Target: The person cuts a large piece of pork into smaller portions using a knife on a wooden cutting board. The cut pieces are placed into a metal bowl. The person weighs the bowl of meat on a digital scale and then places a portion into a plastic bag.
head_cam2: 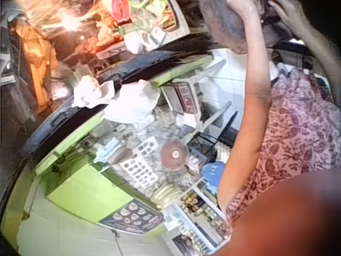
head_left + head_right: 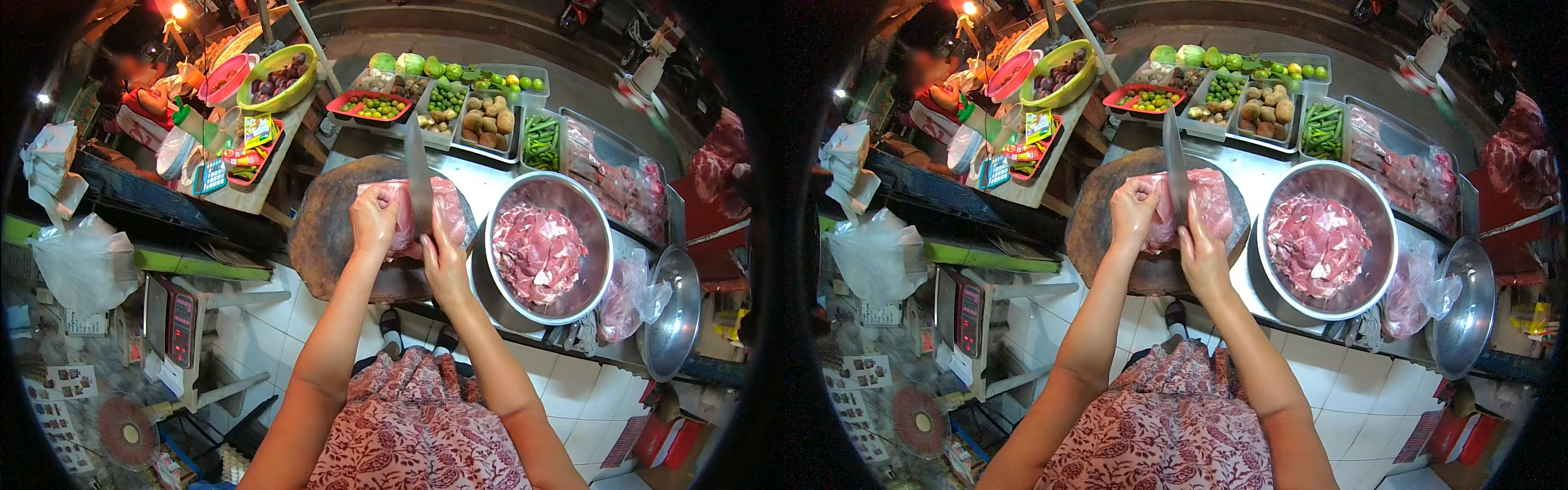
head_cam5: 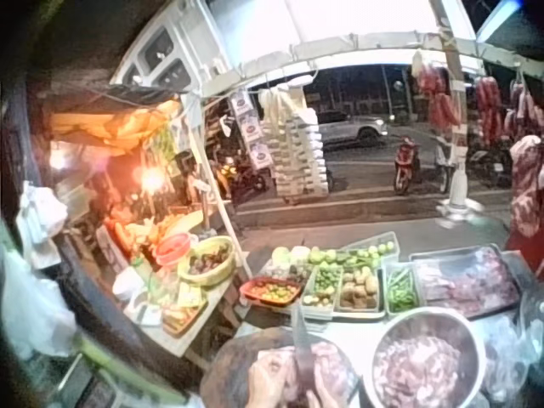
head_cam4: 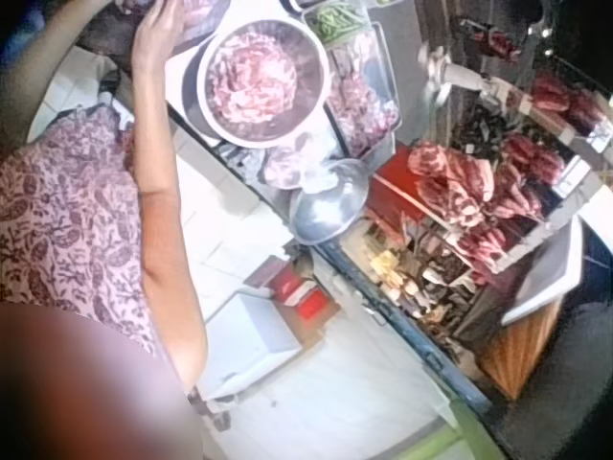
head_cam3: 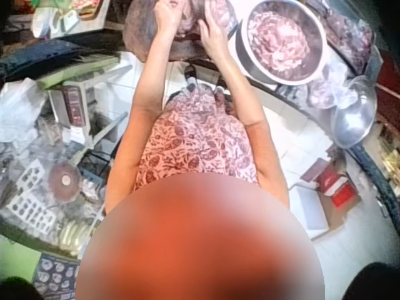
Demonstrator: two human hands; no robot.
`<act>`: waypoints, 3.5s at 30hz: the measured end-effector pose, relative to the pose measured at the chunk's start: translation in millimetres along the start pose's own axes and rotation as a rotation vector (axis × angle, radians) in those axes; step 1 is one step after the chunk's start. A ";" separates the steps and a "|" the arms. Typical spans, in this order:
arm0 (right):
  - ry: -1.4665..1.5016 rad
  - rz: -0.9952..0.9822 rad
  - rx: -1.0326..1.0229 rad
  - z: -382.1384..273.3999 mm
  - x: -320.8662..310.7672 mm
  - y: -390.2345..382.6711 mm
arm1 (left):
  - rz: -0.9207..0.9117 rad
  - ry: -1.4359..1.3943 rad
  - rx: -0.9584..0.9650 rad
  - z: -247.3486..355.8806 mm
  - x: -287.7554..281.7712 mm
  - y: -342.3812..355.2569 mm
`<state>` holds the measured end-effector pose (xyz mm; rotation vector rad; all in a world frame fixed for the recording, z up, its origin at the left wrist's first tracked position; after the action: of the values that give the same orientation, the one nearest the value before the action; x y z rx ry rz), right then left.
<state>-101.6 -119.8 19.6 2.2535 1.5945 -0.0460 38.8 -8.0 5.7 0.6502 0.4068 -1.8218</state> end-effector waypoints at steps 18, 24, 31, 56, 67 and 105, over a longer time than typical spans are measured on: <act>-0.140 -0.162 0.146 33.7 34.3 -66.4 | 0.114 -0.525 0.025 8.9 -1.1 -4.2; -0.083 -0.233 0.170 16.5 16.9 -131.1 | 0.105 -0.797 -0.027 -15.8 -12.3 0.7; -0.157 -0.025 0.015 0.0 15.5 -4.5 | 0.062 -0.843 0.000 -0.2 -10.0 -3.3; -0.154 -0.287 0.211 28.5 31.9 -6.2 | -0.006 -1.094 -0.022 -8.6 -36.9 -36.1; -0.214 -0.466 0.186 33.7 13.6 -80.8 | -0.019 -1.060 -0.074 0.5 -65.9 -55.4; -0.244 -0.719 0.151 39.9 13.0 -108.0 | -0.031 -0.829 0.120 66.2 -165.0 -59.2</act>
<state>-188.3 -90.1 -51.3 1.5713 2.2129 -0.6181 7.8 98.5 156.8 -0.0697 -0.2492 -1.9744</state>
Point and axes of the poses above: each hand's wrist, its own y-axis towards the middle knuckle, its own x-axis out of the palm, z = x × y, the point moved 4 cm from there along y, towards the middle knuckle, and after that the axes turned 10 degrees about -z, right-handed, at the moved point
